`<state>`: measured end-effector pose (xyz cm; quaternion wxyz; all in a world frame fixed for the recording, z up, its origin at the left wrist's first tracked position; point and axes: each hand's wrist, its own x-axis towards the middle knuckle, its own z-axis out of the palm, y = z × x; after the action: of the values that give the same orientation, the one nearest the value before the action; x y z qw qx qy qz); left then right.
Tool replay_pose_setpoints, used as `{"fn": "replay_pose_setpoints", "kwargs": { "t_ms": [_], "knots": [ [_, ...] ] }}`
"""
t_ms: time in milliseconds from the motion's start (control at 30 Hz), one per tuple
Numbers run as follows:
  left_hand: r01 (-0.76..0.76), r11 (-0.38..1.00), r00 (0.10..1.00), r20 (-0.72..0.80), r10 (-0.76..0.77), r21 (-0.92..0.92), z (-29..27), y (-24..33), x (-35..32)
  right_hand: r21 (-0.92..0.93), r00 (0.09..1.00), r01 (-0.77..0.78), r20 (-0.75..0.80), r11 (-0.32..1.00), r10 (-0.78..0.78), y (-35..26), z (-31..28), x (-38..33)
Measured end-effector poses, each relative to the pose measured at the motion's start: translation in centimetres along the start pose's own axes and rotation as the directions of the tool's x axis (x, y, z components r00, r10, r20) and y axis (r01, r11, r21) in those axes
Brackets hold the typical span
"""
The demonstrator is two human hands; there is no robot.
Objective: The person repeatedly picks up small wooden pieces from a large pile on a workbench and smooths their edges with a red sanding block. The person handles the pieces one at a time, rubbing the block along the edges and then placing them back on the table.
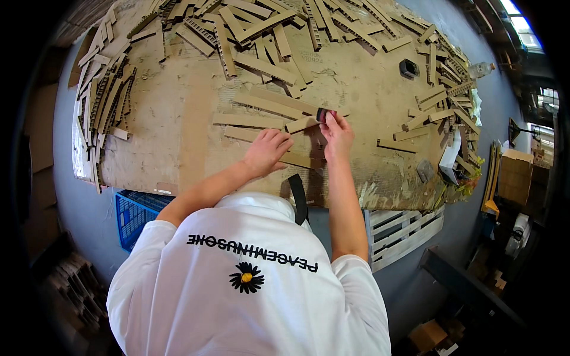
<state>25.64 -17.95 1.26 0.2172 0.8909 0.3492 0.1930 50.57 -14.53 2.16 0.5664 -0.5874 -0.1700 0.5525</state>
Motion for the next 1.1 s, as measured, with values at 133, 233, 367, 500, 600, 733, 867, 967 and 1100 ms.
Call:
{"fn": "replay_pose_setpoints", "kwargs": {
  "t_ms": [133,233,367,500,600,733,867,967,1100],
  "knots": [
    [0.15,0.982,0.97,-0.207,-0.124,0.115,-1.8,-3.4,-1.9,-0.057,0.999,0.034,0.009,0.998,-0.033,-0.6,-3.0,-4.0],
    [0.405,0.899,0.91,-0.174,-0.377,0.169,-5.2,-7.3,-1.7,-0.234,0.998,0.054,0.055,0.971,-0.042,0.3,-3.4,-5.4],
    [0.401,0.916,0.904,-0.163,-0.396,-0.002,-5.7,-9.4,-2.8,-0.504,0.941,0.314,0.28,0.804,-0.192,1.5,2.0,-5.9],
    [0.363,0.929,0.896,-0.25,-0.368,-0.068,-2.8,-8.9,-2.9,-0.654,0.787,0.617,0.505,0.438,-0.354,2.5,7.6,-4.9],
    [0.392,0.917,0.851,-0.35,-0.391,-0.072,-2.3,-8.7,-3.5,-0.659,0.706,0.703,0.601,0.268,-0.375,3.3,9.9,-4.7],
    [0.506,0.86,0.768,-0.423,-0.481,-0.061,-3.9,-9.5,-6.1,-0.63,0.647,0.755,0.673,0.179,-0.359,4.0,11.1,-4.3],
    [0.482,0.873,0.772,-0.437,-0.461,-0.068,-4.4,-10.3,-7.4,-0.594,0.588,0.797,0.724,0.105,-0.36,4.7,12.0,-3.7],
    [0.5,0.865,0.768,-0.439,-0.467,-0.046,-4.3,-10.3,-7.5,-0.571,0.564,0.816,0.751,0.09,-0.345,4.9,12.2,-3.7],
    [0.509,0.86,0.77,-0.426,-0.476,-0.041,-4.1,-10.5,-7.5,-0.574,0.544,0.819,0.773,0.005,-0.327,4.9,12.5,-3.8]
  ]
}}
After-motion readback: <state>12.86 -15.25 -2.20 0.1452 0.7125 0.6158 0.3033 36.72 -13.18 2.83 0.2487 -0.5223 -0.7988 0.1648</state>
